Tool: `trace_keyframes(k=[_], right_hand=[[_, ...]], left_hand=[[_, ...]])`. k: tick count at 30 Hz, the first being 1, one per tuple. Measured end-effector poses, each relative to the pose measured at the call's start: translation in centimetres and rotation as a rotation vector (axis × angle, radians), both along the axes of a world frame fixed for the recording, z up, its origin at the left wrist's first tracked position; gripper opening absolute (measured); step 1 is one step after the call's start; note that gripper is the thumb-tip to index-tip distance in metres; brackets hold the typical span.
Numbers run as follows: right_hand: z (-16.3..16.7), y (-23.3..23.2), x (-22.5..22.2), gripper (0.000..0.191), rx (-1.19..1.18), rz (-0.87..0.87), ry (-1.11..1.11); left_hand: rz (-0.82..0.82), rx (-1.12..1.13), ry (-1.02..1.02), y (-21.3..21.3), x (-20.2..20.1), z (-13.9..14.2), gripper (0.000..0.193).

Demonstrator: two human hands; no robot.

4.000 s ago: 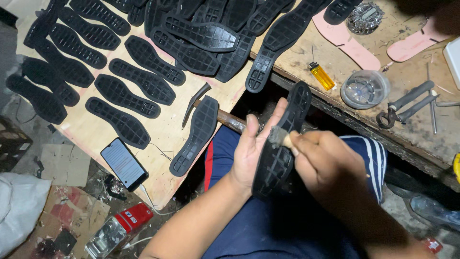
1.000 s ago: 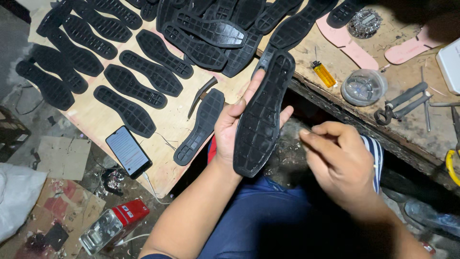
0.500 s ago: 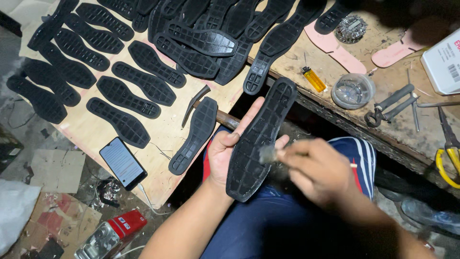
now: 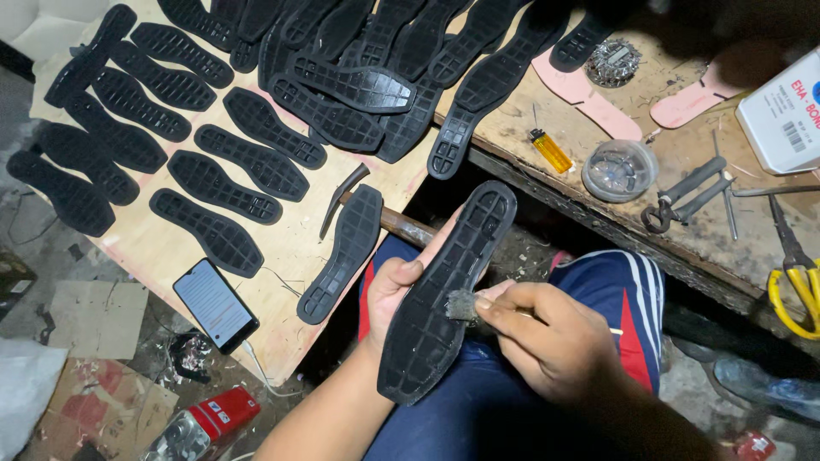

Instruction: The person sits on the floor and uses a brush to apply glue from a container onto the tread side of rubber shoe soles, working one sole at a time and placing finished soles on the bench. They refill the brush from a white glue jug and at the end press a sole onto a shoe upper.

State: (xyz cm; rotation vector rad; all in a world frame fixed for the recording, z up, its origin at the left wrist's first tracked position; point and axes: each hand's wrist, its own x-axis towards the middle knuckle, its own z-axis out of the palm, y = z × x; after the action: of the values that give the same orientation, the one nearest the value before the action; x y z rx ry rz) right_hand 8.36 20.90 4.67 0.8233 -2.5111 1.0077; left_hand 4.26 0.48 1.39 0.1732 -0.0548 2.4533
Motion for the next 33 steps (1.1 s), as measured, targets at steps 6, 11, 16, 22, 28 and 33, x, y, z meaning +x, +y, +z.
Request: trace_keyframes(k=[6,11,16,22,28,33], right_hand=[[-0.2,0.8,-1.7,0.027,-0.123,-0.414,0.023],[-0.1,1.1,-1.7,0.033,-0.074,-0.185,-0.009],[-0.1,2.8,-3.2,0.024,-0.176,-0.381,0.026],[-1.0,4.1,-3.8,0.025,-0.134,-0.270,0.002],[-1.1,4.7,-4.0,0.030,-0.124,-0.198,-0.009],[-1.3,4.8,-3.9,0.028,-0.170,-0.363,0.028]], left_hand=[[0.003,-0.066,-0.023,-0.1,-0.1,1.5,0.107],[-0.044,-0.024,-0.021,0.1,-0.3,1.3,0.108],[-0.191,0.228,-0.092,-0.8,-0.5,-0.3,0.110],[-0.225,0.247,-0.155,-1.1,-0.5,-1.5,0.108],[-0.220,0.190,-0.141,-1.0,-0.6,-2.0,0.106],[-0.203,0.110,-0.099,-0.8,-0.6,-2.1,0.105]])
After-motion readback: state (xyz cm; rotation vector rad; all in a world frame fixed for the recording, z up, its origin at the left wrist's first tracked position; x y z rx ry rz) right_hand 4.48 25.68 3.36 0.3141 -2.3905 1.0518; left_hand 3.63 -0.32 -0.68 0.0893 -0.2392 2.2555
